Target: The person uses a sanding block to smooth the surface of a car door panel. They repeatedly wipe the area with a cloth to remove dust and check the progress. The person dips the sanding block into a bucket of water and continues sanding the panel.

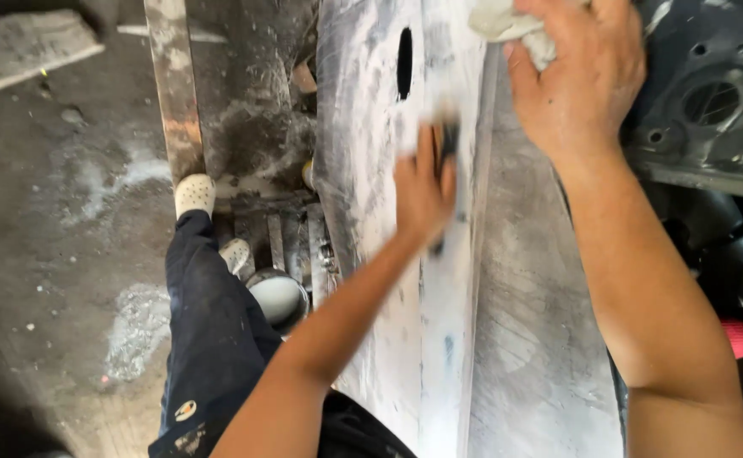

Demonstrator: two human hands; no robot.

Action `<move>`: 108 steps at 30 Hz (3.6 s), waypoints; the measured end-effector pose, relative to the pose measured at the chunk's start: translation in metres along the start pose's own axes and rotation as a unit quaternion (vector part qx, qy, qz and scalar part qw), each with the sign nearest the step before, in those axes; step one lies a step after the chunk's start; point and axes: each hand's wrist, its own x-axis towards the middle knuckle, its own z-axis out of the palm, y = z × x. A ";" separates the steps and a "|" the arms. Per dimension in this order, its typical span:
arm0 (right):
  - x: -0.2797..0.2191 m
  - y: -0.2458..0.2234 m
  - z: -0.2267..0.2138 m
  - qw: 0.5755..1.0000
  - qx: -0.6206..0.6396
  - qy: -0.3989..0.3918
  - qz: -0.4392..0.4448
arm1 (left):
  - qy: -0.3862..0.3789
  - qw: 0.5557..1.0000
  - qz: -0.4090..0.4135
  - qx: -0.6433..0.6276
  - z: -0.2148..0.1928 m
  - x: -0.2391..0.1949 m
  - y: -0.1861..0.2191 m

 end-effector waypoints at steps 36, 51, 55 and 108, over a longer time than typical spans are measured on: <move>-0.012 0.005 0.002 0.999 0.007 -0.047 0.019 | 0.055 0.997 0.046 0.012 0.012 0.047 0.015; 0.005 0.000 0.000 0.999 0.031 -0.015 0.027 | -0.004 0.999 -0.031 -0.010 0.012 0.080 0.055; 0.015 -0.007 -0.005 0.999 0.009 -0.031 0.028 | -0.019 1.000 0.014 -0.002 -0.002 0.026 0.050; 0.005 -0.003 0.013 0.995 0.052 -0.015 0.087 | 0.001 0.999 0.006 0.046 0.029 0.151 0.026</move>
